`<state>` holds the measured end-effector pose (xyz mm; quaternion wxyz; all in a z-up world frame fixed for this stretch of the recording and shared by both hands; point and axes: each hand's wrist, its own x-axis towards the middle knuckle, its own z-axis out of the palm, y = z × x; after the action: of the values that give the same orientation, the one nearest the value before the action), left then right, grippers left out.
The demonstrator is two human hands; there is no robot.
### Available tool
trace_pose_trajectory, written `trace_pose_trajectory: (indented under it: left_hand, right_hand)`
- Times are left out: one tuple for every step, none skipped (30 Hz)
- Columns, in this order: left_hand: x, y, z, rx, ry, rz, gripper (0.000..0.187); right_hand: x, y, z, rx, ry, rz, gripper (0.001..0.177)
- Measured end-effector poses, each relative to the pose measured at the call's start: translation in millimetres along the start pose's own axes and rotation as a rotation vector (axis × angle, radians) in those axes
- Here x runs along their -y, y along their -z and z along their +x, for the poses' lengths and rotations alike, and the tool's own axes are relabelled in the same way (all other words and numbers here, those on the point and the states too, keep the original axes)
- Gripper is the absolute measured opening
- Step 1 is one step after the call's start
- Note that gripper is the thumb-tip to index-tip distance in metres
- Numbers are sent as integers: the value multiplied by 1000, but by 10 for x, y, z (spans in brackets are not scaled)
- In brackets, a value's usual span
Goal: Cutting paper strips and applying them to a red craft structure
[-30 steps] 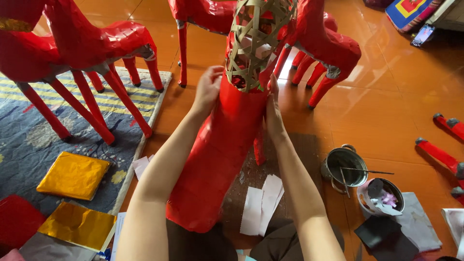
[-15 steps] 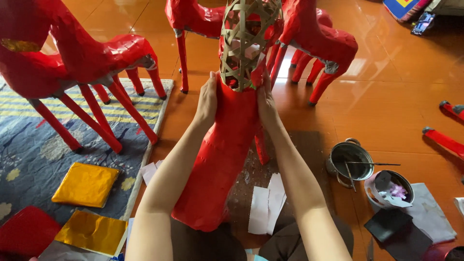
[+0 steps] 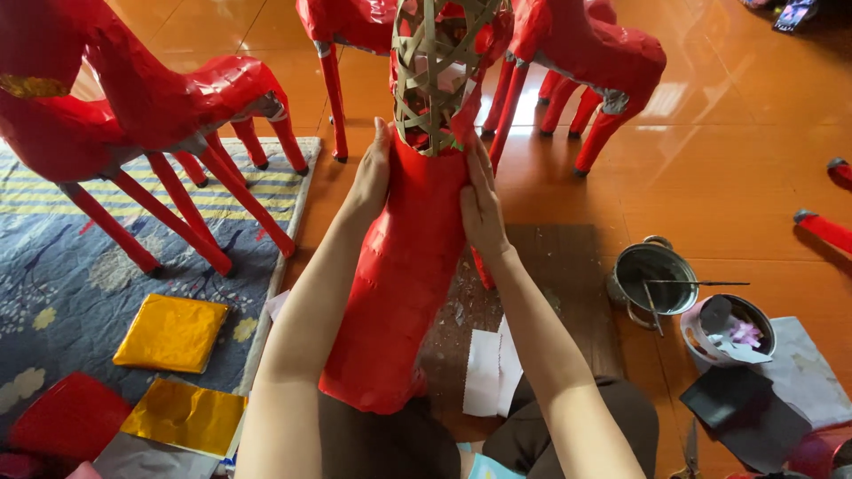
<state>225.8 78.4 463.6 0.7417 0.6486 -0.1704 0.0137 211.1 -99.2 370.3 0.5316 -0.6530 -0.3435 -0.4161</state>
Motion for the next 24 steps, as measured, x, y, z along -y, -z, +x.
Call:
trace_pose_trajectory:
  left_hand:
    - [-15, -19, -5, -7, 12, -22, 71]
    - [-30, -34, -8, -15, 24, -44, 69]
    - [-41, -54, 5, -16, 29, -46, 69]
    - [-52, -73, 18, -16, 43, -71, 68]
    - [-58, -92, 16, -18, 58, -97, 66]
    - [-56, -64, 16, -21, 65, -100, 66]
    - [-51, -42, 15, -36, 72, -49, 66]
    - [-48, -20, 8, -50, 79, 1, 66]
    - [-176, -55, -8, -52, 89, -4, 66]
    - [-303, -87, -28, -76, 191, 75, 71]
    - [-411, -121, -78, -99, 301, 153, 78]
    - [-311, -14, -47, -100, 319, 146, 78]
    - [-211, 95, -19, 9, 209, 150, 78]
    - [-103, 200, 3, 117, 99, 150, 86]
    - [-192, 225, -96, 120, 118, 142, 86]
    - [-277, 247, -191, -23, 28, 345, 85]
    - [-362, 270, -281, -161, -62, 548, 87]
    - [-508, 127, -545, -152, -41, 542, 87]
    - [-642, -21, -806, -187, -239, 534, 64]
    - [-787, -165, -1051, -220, -436, 523, 44]
    - [-724, -360, -1348, -212, -413, 511, 44]
    - [-676, -555, -1645, -112, -268, 274, 39]
    - [-644, -747, -1943, -11, -122, 38, 36]
    - [-165, -821, -2154, -3, -98, 26, 36]
  right_hand:
    - [-31, 10, -7, 11, -31, 3, 46]
    - [-63, 16, -15, 23, -63, 6, 47]
    - [-15, 28, 17, 24, -68, 7, 47]
    - [32, 37, 49, 36, -96, 18, 47]
    - [88, 48, 68, 50, -126, 29, 47]
    - [68, 60, 59, 53, -134, 30, 47]
    - [50, 78, 47, 59, -136, 54, 48]
    - [38, 96, 32, 65, -139, 78, 49]
    - [69, 127, 28, 69, -149, 75, 49]
    - [105, 156, 20, 103, -237, 90, 50]
    - [163, 189, -25, 138, -332, 105, 51]
    - [186, 232, -119, 144, -350, 102, 51]
    - [222, 272, -213, 91, -467, 189, 50]
    - [260, 317, -310, 36, -584, 274, 49]
    - [236, 452, -563, 35, -605, 269, 49]
    - [219, 594, -823, 40, -686, 164, 48]
    - [217, 738, -1088, 45, -768, 56, 47]
    - [247, 863, -1376, 44, -790, 49, 47]
    - [298, 1012, -1683, 64, -876, -38, 39]
    - [358, 1164, -1987, 85, -962, -125, 33]
    - [392, 1264, -2305, 86, -986, -138, 33]
    - [437, 1371, -2621, 87, -998, -300, 28]
    - [499, 1473, -2946, 89, -1008, -462, 25]
    - [510, 1536, -3209, 90, -1032, -475, 25]
